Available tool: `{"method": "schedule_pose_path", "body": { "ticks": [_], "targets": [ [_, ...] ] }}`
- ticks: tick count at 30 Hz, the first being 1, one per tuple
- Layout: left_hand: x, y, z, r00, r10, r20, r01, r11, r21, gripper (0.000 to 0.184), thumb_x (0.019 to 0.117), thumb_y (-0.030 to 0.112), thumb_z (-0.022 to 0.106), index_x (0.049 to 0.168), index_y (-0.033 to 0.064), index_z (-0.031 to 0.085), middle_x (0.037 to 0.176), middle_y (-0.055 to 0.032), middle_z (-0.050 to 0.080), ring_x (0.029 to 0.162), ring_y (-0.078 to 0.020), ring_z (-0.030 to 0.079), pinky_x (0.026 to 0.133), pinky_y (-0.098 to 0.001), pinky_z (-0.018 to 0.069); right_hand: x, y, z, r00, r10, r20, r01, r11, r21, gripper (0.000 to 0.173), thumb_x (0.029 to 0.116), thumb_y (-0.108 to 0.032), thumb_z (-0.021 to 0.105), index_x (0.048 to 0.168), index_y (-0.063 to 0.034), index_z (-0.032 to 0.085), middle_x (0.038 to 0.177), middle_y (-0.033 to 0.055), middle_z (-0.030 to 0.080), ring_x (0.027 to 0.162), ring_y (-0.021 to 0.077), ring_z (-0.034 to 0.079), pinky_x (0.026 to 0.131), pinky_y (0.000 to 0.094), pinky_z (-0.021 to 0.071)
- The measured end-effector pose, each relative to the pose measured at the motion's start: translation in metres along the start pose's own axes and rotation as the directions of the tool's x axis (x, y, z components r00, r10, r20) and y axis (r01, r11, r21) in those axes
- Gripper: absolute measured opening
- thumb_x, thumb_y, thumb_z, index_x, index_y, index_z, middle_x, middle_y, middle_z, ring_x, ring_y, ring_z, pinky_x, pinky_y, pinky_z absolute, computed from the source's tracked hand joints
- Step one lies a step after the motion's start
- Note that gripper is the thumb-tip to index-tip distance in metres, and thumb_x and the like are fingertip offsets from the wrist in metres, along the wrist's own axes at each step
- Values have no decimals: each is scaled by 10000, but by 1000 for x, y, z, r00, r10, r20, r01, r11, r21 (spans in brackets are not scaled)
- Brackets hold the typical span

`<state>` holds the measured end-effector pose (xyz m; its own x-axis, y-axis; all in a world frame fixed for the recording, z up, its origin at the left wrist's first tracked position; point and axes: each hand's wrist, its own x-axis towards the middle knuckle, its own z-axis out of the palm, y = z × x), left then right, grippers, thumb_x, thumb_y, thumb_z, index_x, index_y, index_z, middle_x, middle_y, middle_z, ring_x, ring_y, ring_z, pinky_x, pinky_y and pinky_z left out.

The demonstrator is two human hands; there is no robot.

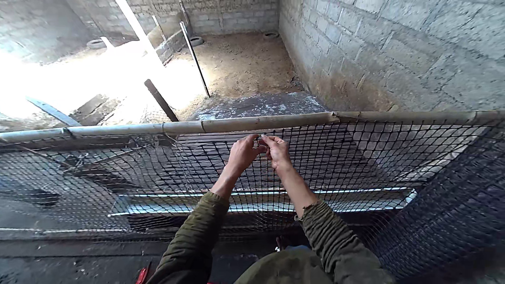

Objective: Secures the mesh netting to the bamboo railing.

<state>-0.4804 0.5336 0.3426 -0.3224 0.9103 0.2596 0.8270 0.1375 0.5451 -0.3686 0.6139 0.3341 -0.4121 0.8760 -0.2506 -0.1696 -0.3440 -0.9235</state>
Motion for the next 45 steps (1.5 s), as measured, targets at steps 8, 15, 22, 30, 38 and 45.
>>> {"method": "schedule_pose_path", "body": {
  "ticks": [8,15,22,30,38,45],
  "targets": [
    [3,1,4,995,-55,-79,55,999,0,302,1015,306,652,1083,26,743,978,-175,740,915,-362,714,838,-581,544,-8,-18,-15,986,-157,57,162,813,-559,261,1014,-283,680,1012,-32,750,883,74,764,643,146,690,645,324,585],
    [8,10,9,976,-190,-106,195,980,47,324,1037,344,601,1017,45,725,982,-180,728,967,-397,700,807,-616,526,-38,-81,-43,857,-481,185,422,449,-787,273,1046,-278,604,1087,-48,746,944,124,754,828,270,725,799,520,580],
    [24,6,33,945,-245,-218,256,967,23,365,1065,331,517,1068,31,724,1053,-165,735,990,-356,717,847,-566,543,88,-174,2,785,-58,617,619,60,-783,298,1041,-117,563,1317,-57,659,1265,155,702,1192,296,667,1066,529,485],
    [34,-9,77,783,-35,-621,114,989,89,293,1009,240,621,855,15,727,759,-129,689,674,-289,705,595,-462,568,203,-123,51,245,768,592,726,260,-637,447,943,132,557,1369,1,599,1237,183,668,1034,244,663,913,462,549],
    [21,-3,74,765,-62,-641,104,994,28,191,1000,151,637,1000,9,764,927,-149,715,801,-243,721,732,-366,609,208,-104,62,13,838,546,847,281,-451,174,997,-19,558,880,-24,687,761,-12,657,676,16,589,677,238,498],
    [2,9,78,833,-60,-550,190,965,182,308,1023,50,544,1294,-30,669,1389,-205,632,765,-295,761,621,-413,618,226,-99,62,-3,777,630,911,262,-319,165,1006,17,550,1056,48,704,846,110,670,713,132,586,705,357,502]
  ]
}}
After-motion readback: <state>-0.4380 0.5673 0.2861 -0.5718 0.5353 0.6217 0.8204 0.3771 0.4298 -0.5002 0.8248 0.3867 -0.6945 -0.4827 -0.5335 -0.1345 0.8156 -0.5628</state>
